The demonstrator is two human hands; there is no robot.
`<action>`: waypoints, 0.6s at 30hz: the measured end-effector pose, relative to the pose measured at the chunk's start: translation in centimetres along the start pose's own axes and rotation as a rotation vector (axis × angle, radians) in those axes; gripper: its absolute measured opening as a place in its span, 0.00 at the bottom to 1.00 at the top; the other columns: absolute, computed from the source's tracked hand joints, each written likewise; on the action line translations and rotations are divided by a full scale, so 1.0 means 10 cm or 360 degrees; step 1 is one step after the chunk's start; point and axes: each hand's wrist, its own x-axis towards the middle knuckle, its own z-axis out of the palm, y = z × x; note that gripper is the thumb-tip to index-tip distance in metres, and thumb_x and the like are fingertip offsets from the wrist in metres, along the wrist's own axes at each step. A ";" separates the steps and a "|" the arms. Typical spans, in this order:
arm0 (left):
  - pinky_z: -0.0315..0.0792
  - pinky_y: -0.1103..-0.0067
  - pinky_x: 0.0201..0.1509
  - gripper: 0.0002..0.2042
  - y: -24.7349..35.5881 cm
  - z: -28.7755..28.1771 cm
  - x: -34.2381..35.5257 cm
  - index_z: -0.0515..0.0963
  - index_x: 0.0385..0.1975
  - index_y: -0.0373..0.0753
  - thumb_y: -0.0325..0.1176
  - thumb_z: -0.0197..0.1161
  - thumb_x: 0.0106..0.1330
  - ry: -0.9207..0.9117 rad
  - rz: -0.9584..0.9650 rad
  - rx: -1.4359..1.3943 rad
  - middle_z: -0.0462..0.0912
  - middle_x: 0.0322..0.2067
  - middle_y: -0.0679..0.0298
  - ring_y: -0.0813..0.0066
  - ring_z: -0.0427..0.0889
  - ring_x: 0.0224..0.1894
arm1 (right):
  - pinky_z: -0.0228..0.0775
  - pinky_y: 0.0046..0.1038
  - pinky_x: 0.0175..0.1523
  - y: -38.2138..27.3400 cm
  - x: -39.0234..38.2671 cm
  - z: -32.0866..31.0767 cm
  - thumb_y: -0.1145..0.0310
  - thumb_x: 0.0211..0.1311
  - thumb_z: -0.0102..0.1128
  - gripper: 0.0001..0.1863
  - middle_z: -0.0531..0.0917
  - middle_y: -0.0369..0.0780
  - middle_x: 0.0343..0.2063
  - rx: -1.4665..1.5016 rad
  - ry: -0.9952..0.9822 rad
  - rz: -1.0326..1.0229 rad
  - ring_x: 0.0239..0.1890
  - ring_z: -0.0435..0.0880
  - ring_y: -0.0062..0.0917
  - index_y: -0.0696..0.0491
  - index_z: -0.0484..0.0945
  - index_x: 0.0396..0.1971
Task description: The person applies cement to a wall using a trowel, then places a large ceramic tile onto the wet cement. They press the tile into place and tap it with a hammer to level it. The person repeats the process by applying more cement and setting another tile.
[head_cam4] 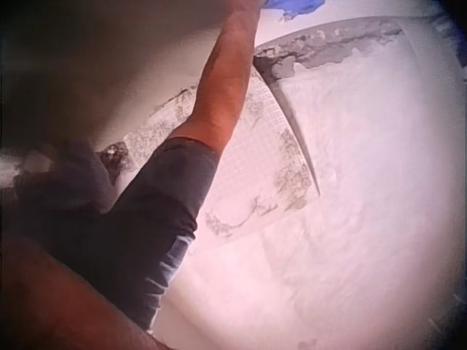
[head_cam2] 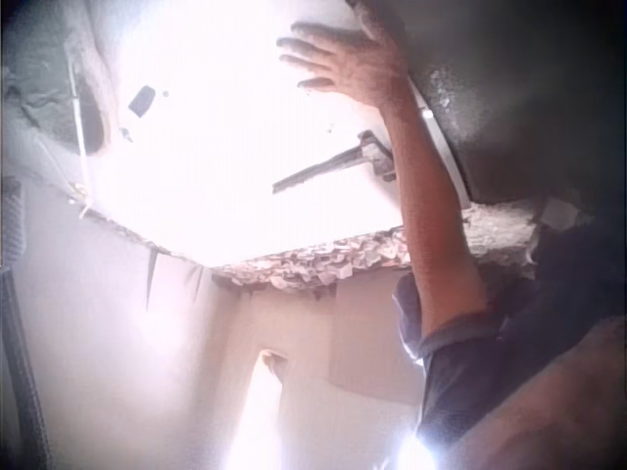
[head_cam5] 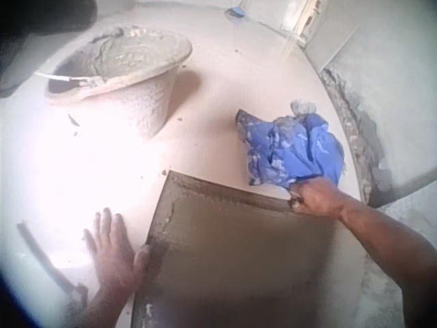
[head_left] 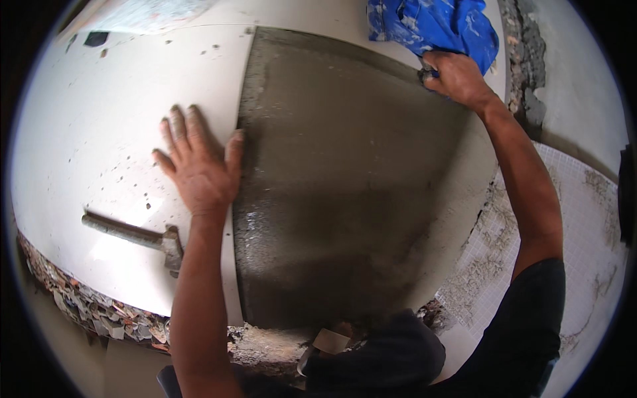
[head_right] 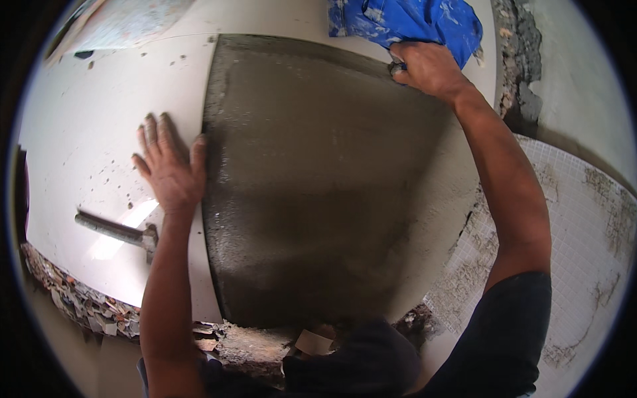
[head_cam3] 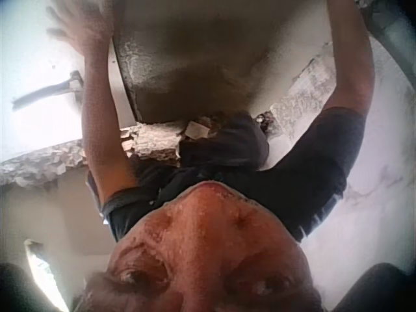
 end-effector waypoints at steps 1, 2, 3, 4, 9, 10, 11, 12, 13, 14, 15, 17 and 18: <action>0.26 0.50 0.71 0.41 -0.01 0.02 0.00 0.46 0.70 0.46 0.67 0.38 0.64 -0.0009 -0.0002 -0.0003 0.42 0.71 0.57 0.58 0.35 0.73 | 0.71 0.42 0.41 0.14 -0.09 0.04 0.60 0.48 0.60 0.14 0.82 0.46 0.29 -0.0060 -0.0033 0.0019 0.35 0.81 0.43 0.53 0.78 0.30; 0.26 0.51 0.71 0.41 -0.02 0.03 0.00 0.46 0.70 0.46 0.67 0.39 0.63 0.0013 0.0015 0.0039 0.43 0.71 0.57 0.58 0.35 0.73 | 0.71 0.41 0.40 0.27 -0.18 0.10 0.59 0.47 0.60 0.13 0.82 0.46 0.29 -0.0114 -0.0079 0.0036 0.35 0.81 0.43 0.53 0.79 0.30; 0.26 0.51 0.71 0.40 -0.02 0.05 0.00 0.47 0.70 0.46 0.67 0.40 0.63 0.0015 0.0010 0.0012 0.43 0.71 0.57 0.58 0.35 0.73 | 0.71 0.41 0.40 0.43 -0.28 0.15 0.59 0.47 0.60 0.13 0.82 0.46 0.29 -0.0174 -0.0117 0.0058 0.34 0.81 0.43 0.52 0.79 0.29; 0.26 0.51 0.71 0.40 -0.03 0.05 0.01 0.47 0.70 0.46 0.66 0.40 0.64 0.0023 0.0013 0.0049 0.44 0.71 0.57 0.58 0.36 0.73 | 0.72 0.41 0.39 0.58 -0.38 0.21 0.59 0.46 0.61 0.13 0.82 0.46 0.29 -0.0198 -0.0118 0.0089 0.34 0.81 0.43 0.52 0.79 0.29; 0.28 0.51 0.71 0.37 -0.03 0.06 0.00 0.50 0.69 0.45 0.62 0.43 0.65 0.0043 0.0023 -0.0013 0.48 0.70 0.56 0.57 0.39 0.73 | 0.72 0.42 0.37 1.28 -0.95 0.50 0.57 0.44 0.63 0.14 0.82 0.45 0.28 -0.0383 -0.0066 0.0086 0.32 0.82 0.42 0.51 0.80 0.28; 0.29 0.51 0.71 0.37 -0.02 0.06 0.00 0.51 0.69 0.45 0.61 0.44 0.65 0.0079 0.0045 -0.0045 0.48 0.70 0.56 0.57 0.39 0.73 | 0.73 0.42 0.36 1.41 -1.07 0.54 0.57 0.44 0.63 0.14 0.82 0.45 0.28 -0.0384 0.0016 0.0074 0.31 0.82 0.42 0.51 0.80 0.28; 0.29 0.51 0.71 0.37 -0.02 0.05 0.00 0.51 0.69 0.45 0.61 0.44 0.65 0.0066 0.0037 -0.0084 0.48 0.70 0.57 0.57 0.40 0.73 | 0.73 0.42 0.36 1.52 -1.19 0.59 0.57 0.43 0.64 0.15 0.82 0.45 0.28 -0.0379 0.0093 0.0053 0.31 0.81 0.42 0.51 0.80 0.28; 0.30 0.51 0.70 0.37 -0.01 0.05 0.00 0.51 0.69 0.46 0.61 0.44 0.66 0.0083 0.0039 -0.0070 0.48 0.70 0.57 0.58 0.40 0.73 | 0.73 0.42 0.36 1.64 -1.29 0.62 0.57 0.43 0.64 0.15 0.82 0.45 0.28 -0.0385 0.0184 0.0033 0.31 0.81 0.43 0.52 0.80 0.28; 0.30 0.50 0.70 0.37 -0.01 0.05 0.00 0.50 0.69 0.46 0.61 0.44 0.66 0.0089 0.0056 -0.0084 0.48 0.70 0.57 0.57 0.41 0.73 | 0.73 0.41 0.37 1.74 -1.37 0.65 0.58 0.44 0.64 0.15 0.82 0.45 0.28 -0.0526 -0.0101 0.0264 0.31 0.81 0.43 0.53 0.80 0.29; 0.31 0.50 0.70 0.37 -0.01 0.05 0.01 0.50 0.69 0.46 0.61 0.44 0.66 0.0078 0.0054 -0.0095 0.48 0.70 0.57 0.57 0.41 0.73 | 0.73 0.41 0.38 1.84 -1.45 0.68 0.58 0.45 0.63 0.15 0.82 0.46 0.28 -0.0658 -0.0390 0.0495 0.32 0.81 0.43 0.53 0.79 0.30; 0.31 0.50 0.70 0.37 0.00 0.05 0.01 0.50 0.69 0.46 0.61 0.43 0.66 0.0073 0.0054 -0.0077 0.48 0.70 0.57 0.57 0.41 0.73 | 0.73 0.41 0.39 1.93 -1.51 0.70 0.59 0.45 0.63 0.15 0.82 0.46 0.29 -0.0788 -0.0683 0.0714 0.33 0.81 0.43 0.54 0.79 0.31; 0.31 0.49 0.70 0.37 0.00 0.05 0.02 0.50 0.69 0.45 0.62 0.42 0.66 0.0079 0.0046 -0.0069 0.48 0.70 0.56 0.56 0.40 0.73 | 0.75 0.39 0.45 2.10 -1.61 0.72 0.51 0.55 0.54 0.20 0.83 0.47 0.37 -0.0807 -0.0469 0.0982 0.39 0.83 0.39 0.51 0.82 0.38; 0.32 0.49 0.70 0.38 0.00 0.05 0.03 0.49 0.69 0.45 0.63 0.42 0.65 0.0062 0.0054 -0.0071 0.48 0.70 0.56 0.55 0.40 0.73 | 0.76 0.39 0.48 2.18 -1.66 0.72 0.47 0.60 0.50 0.23 0.83 0.48 0.42 -0.0806 -0.0364 0.1117 0.42 0.85 0.37 0.49 0.83 0.41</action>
